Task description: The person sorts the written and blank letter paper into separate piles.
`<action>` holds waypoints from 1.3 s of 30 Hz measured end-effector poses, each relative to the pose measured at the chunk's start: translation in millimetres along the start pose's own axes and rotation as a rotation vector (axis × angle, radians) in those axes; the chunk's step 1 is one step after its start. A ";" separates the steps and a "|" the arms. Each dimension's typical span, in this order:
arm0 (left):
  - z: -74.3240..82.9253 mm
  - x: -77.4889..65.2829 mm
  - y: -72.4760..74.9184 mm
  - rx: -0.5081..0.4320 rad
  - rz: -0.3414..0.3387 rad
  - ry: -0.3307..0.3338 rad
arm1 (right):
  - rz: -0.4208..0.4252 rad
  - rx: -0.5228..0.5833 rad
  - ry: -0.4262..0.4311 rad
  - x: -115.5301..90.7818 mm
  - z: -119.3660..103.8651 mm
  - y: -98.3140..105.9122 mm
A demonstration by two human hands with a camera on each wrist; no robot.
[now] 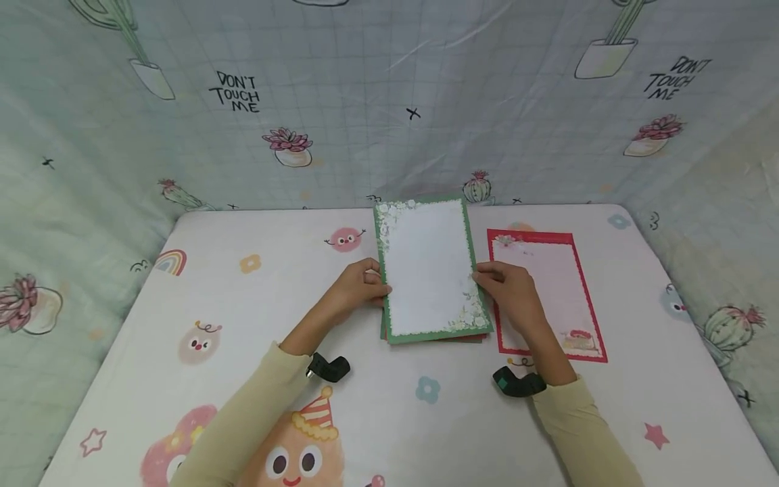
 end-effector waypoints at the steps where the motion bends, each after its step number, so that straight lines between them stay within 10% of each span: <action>1: -0.6 -0.2 -0.5 -0.002 -0.009 -0.001 | 0.000 0.006 -0.007 -0.1 1.2 -0.1; 22: 0.0 -2.9 7.9 -0.108 0.028 0.010 | 0.033 0.194 0.015 -2.9 -7.0 5.0; 39: 16.7 -25.3 51.4 -0.063 0.078 0.067 | 0.029 0.292 0.058 -0.9 -30.9 -22.3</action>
Point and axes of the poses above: each hand's wrist, its own x-axis towards the middle knuckle, its own y-axis out of the back of the hand, z = x × y, the point moved 7 cm from there along x, towards the middle knuckle
